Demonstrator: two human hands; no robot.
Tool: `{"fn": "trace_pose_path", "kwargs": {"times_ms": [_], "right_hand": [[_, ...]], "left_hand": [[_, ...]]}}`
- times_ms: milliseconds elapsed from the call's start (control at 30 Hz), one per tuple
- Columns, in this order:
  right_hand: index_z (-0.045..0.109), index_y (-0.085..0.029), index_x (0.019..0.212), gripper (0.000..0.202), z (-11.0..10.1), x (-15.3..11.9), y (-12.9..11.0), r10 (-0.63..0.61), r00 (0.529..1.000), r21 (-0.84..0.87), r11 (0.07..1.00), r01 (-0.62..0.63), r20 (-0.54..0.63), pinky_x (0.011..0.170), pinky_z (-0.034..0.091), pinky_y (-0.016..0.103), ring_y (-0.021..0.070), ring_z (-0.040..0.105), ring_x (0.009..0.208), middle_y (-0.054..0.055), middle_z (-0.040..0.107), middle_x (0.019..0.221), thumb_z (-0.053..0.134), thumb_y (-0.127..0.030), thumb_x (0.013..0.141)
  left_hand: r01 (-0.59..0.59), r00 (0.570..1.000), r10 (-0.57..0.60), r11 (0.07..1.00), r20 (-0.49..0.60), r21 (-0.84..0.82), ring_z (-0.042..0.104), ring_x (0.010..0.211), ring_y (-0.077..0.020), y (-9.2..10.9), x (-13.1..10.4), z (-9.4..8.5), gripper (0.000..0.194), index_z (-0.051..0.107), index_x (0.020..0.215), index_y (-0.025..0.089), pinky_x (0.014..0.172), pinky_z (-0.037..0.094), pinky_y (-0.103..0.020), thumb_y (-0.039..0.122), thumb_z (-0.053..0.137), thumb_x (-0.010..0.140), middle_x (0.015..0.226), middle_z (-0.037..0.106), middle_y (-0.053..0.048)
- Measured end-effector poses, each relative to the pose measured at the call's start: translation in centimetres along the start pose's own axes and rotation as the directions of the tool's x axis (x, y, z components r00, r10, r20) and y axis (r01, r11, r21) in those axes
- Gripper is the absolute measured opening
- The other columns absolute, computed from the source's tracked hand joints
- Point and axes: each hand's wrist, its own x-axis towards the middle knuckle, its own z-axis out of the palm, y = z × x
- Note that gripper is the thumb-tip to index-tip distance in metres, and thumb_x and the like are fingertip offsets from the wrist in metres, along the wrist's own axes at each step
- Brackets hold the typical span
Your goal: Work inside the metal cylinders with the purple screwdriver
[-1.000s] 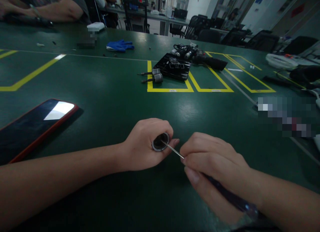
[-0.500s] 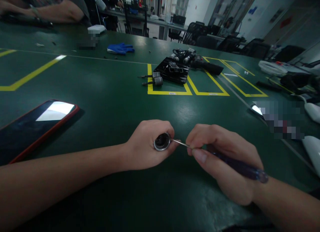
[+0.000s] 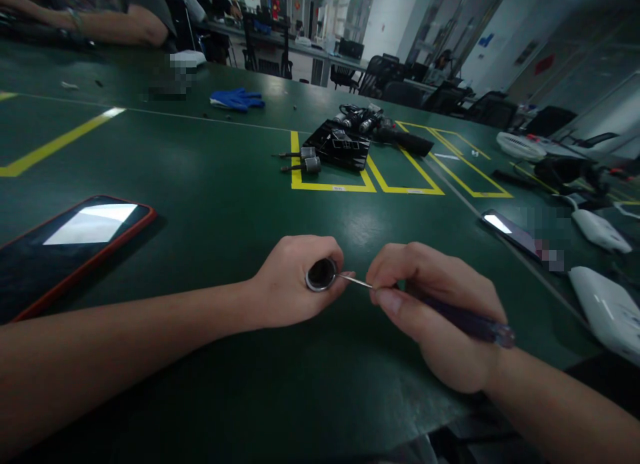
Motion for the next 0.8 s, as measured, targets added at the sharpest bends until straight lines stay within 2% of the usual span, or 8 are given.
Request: {"fn": "trace_pose_path", "kwargs": {"times_ms": [167,300,400,800], "right_hand": [[0.052,-0.015,0.067,0.009,0.9,0.0,1.2,0.090,0.996,0.244,0.966,-0.080,-0.028,0.052,0.038,0.026,0.0119,0.051,0.058,0.000,0.053,0.063,0.049,-0.008,0.072],[0.052,-0.015,0.066,0.010,1.5,-0.1,2.1,0.204,0.977,0.464,0.872,-0.154,-0.060,0.049,0.035,0.025,0.0120,0.050,0.058,-0.001,0.053,0.062,0.052,-0.006,0.070],[0.053,-0.016,0.065,0.011,1.6,-0.2,2.4,0.281,0.957,0.563,0.805,-0.190,-0.078,0.046,0.031,0.024,0.0109,0.048,0.054,-0.001,0.054,0.060,0.051,-0.006,0.070],[0.053,-0.017,0.066,0.011,1.5,-0.5,2.5,0.250,0.965,0.616,0.773,-0.152,-0.076,0.046,0.031,0.024,0.0118,0.051,0.057,-0.001,0.053,0.063,0.051,-0.007,0.070]], "left_hand": [[-0.010,1.000,0.010,1.000,-0.001,0.001,0.048,0.050,-0.0069,-0.1,-0.1,0.1,0.013,0.052,0.066,0.013,0.046,0.034,-0.018,0.023,0.058,0.074,0.056,0.053,0.003],[-0.048,0.998,0.048,0.999,-0.037,-0.012,0.047,0.047,-0.0052,0.0,-0.1,0.2,0.015,0.051,0.063,0.013,0.045,0.033,-0.016,0.020,0.059,0.074,0.054,0.051,0.005],[-0.041,0.998,0.041,0.999,-0.037,-0.007,0.046,0.046,-0.0046,0.0,0.0,0.3,0.015,0.051,0.063,0.014,0.044,0.032,-0.016,0.020,0.061,0.073,0.054,0.051,0.005],[-0.011,1.000,0.011,1.000,0.006,0.020,0.049,0.047,-0.0050,0.2,0.2,0.3,0.015,0.052,0.063,0.015,0.045,0.034,-0.015,0.021,0.059,0.074,0.055,0.053,0.005]]}}
